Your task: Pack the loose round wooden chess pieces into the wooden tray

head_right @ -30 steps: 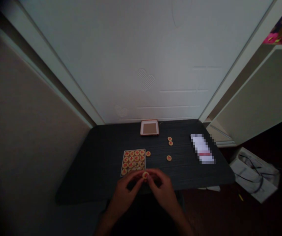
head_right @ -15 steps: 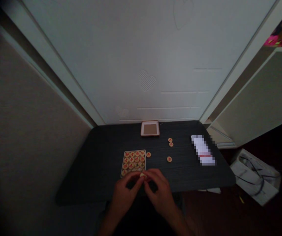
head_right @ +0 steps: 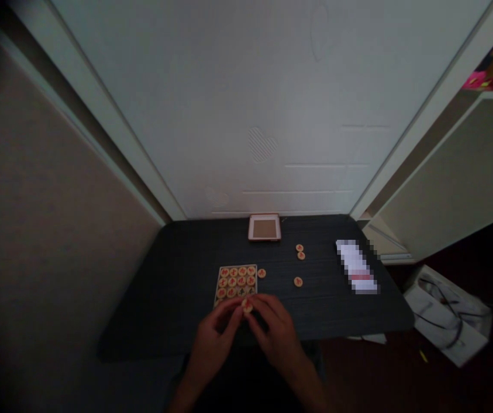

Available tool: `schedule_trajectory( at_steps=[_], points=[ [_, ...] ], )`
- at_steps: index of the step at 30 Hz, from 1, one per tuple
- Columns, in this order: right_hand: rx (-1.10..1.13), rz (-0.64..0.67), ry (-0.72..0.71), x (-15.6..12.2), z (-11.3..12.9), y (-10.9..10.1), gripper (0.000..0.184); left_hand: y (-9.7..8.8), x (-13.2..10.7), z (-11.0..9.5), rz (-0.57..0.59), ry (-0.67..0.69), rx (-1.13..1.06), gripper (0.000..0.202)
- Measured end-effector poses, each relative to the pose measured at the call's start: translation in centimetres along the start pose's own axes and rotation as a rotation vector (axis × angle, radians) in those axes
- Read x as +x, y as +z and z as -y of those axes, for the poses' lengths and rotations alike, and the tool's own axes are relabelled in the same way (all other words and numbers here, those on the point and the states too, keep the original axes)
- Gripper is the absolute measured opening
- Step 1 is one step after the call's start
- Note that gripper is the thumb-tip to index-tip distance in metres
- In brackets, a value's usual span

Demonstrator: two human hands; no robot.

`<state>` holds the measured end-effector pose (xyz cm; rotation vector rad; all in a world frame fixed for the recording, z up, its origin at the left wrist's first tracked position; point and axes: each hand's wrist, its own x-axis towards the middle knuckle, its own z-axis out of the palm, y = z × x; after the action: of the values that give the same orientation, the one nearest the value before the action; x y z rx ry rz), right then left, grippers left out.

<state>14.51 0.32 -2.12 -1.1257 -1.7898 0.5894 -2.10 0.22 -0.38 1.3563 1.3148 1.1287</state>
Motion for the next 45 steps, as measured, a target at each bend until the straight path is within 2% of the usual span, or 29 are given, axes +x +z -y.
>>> schedule_trajectory(
  at_steps=[4, 7, 13, 19, 24, 28, 34, 39, 45],
  points=[
    [-0.029, 0.048, -0.056, 0.5, -0.1, 0.2, 0.036, -0.4, 0.0, 0.4, -0.012, -0.011, -0.013, 0.023],
    [-0.047, 0.056, -0.089, 0.9, -0.5, 0.5, 0.033, -0.9, 0.0, 0.8, -0.026, 0.020, 0.072, 0.023],
    [-0.128, 0.072, -0.070, 2.3, -2.1, 1.3, 0.021, -3.4, 1.1, 2.0, -0.221, 0.176, 0.348, 0.018],
    [-0.240, 0.175, -0.055, 3.7, -2.1, 1.8, 0.014, -5.4, 2.2, 4.4, -0.321, 0.260, 0.433, 0.017],
    [-0.303, 0.208, -0.066, 4.1, -2.1, 2.4, 0.015, -5.7, 2.5, 5.6, -0.369, 0.267, 0.416, 0.017],
    [-0.336, 0.234, -0.062, 4.2, -2.5, 2.8, 0.015, -5.8, 2.6, 5.6, -0.362, 0.260, 0.407, 0.017],
    [-0.310, 0.197, -0.056, 4.2, -2.2, 2.8, 0.017, -5.8, 2.6, 5.6, -0.360, 0.265, 0.406, 0.017],
    [-0.271, 0.087, -0.013, 4.0, -2.7, 1.4, 0.019, -5.8, 2.5, 5.7, -0.369, 0.269, 0.408, 0.017],
    [-0.429, -0.171, 0.148, 2.0, -6.7, -3.8, 0.026, -5.5, 2.0, 4.7, -0.380, 0.240, 0.400, 0.016]
  ],
)
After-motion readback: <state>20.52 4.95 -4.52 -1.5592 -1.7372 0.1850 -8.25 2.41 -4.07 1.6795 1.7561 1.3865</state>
